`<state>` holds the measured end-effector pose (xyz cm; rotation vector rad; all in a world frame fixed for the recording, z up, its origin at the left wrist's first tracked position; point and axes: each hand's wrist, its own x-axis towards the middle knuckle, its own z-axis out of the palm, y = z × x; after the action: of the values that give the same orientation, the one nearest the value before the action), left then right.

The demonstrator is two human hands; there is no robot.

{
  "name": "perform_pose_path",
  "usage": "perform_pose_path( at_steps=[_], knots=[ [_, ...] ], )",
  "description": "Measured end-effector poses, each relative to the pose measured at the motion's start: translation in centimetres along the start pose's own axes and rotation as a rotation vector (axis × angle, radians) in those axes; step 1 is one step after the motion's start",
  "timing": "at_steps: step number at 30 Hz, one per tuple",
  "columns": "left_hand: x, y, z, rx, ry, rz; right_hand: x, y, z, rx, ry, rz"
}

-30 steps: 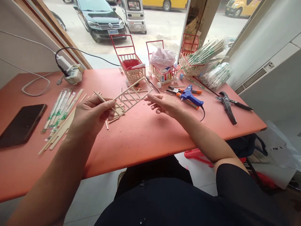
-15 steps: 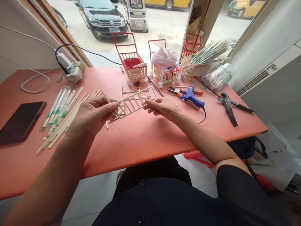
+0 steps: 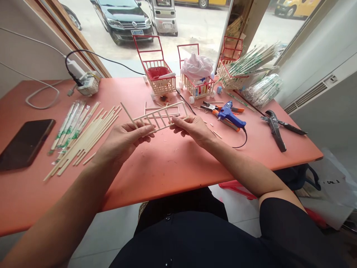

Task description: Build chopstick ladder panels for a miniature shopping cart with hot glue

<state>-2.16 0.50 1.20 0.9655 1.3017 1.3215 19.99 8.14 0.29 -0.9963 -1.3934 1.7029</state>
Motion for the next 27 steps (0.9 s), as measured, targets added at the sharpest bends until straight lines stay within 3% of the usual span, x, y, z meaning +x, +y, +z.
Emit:
perform_pose_path(
  at_steps=[27],
  knots=[
    [-0.22, -0.31, 0.24, 0.003, 0.014, 0.061, -0.31, -0.04, 0.24, 0.012, -0.027, 0.032]
  ],
)
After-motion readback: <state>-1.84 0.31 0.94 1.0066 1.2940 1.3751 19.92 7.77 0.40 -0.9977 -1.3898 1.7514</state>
